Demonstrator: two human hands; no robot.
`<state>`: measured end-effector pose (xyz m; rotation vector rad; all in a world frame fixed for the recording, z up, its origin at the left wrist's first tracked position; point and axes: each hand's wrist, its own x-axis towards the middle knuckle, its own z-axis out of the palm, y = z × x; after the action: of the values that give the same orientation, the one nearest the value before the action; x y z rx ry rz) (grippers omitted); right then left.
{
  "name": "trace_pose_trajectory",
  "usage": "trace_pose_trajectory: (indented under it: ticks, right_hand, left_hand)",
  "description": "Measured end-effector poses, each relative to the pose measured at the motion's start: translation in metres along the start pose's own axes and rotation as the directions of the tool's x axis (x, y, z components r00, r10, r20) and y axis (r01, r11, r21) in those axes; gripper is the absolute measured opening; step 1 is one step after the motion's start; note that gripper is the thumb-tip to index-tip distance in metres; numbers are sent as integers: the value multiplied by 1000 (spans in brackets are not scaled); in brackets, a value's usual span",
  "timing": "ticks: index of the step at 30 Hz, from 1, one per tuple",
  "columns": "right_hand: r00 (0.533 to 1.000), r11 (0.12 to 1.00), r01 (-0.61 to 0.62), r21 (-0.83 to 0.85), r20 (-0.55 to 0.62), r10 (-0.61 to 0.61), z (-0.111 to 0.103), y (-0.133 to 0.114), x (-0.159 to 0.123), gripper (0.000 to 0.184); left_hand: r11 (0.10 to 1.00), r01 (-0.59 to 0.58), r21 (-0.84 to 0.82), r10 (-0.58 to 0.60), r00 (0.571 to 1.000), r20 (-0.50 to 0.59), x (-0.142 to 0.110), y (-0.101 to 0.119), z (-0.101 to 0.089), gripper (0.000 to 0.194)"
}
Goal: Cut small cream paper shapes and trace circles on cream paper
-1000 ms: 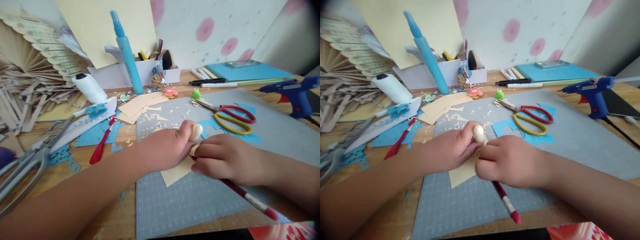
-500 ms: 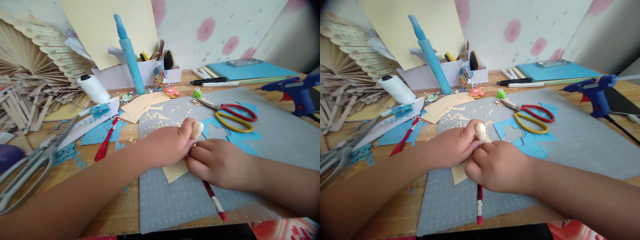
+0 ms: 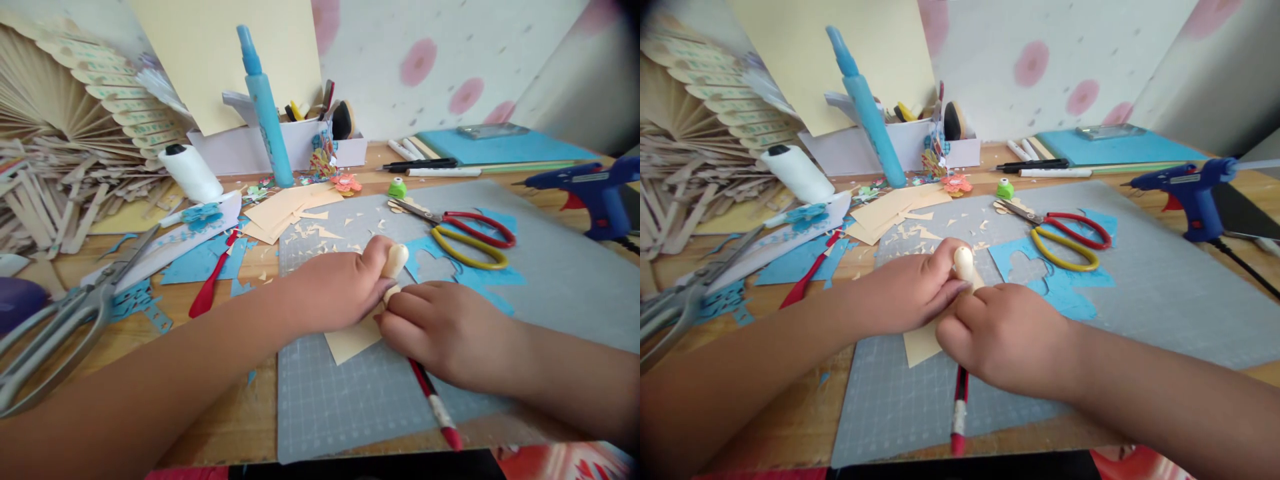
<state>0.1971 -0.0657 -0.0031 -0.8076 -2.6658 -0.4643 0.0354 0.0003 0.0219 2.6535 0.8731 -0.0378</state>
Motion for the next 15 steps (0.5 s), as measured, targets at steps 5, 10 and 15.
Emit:
trace_pose_trajectory:
  ticks: [5, 10, 15]
  right_hand:
    - [999, 991, -5, 132, 49, -1, -2, 12, -7, 39]
    - [998, 966, -47, 255, 50, 35, 1, 21, -11, 37]
    - [993, 955, -45, 294, 121, 9, -5, 26, -10, 34]
  left_hand:
    - [1000, -17, -2, 17, 1000, -5, -1, 0, 1, 26]
    - [1000, -11, -23, 11, 1000, 3, -2, 1, 0, 24]
    - [999, 0, -32, 1, 1000, 22, -2, 1, 0, 23]
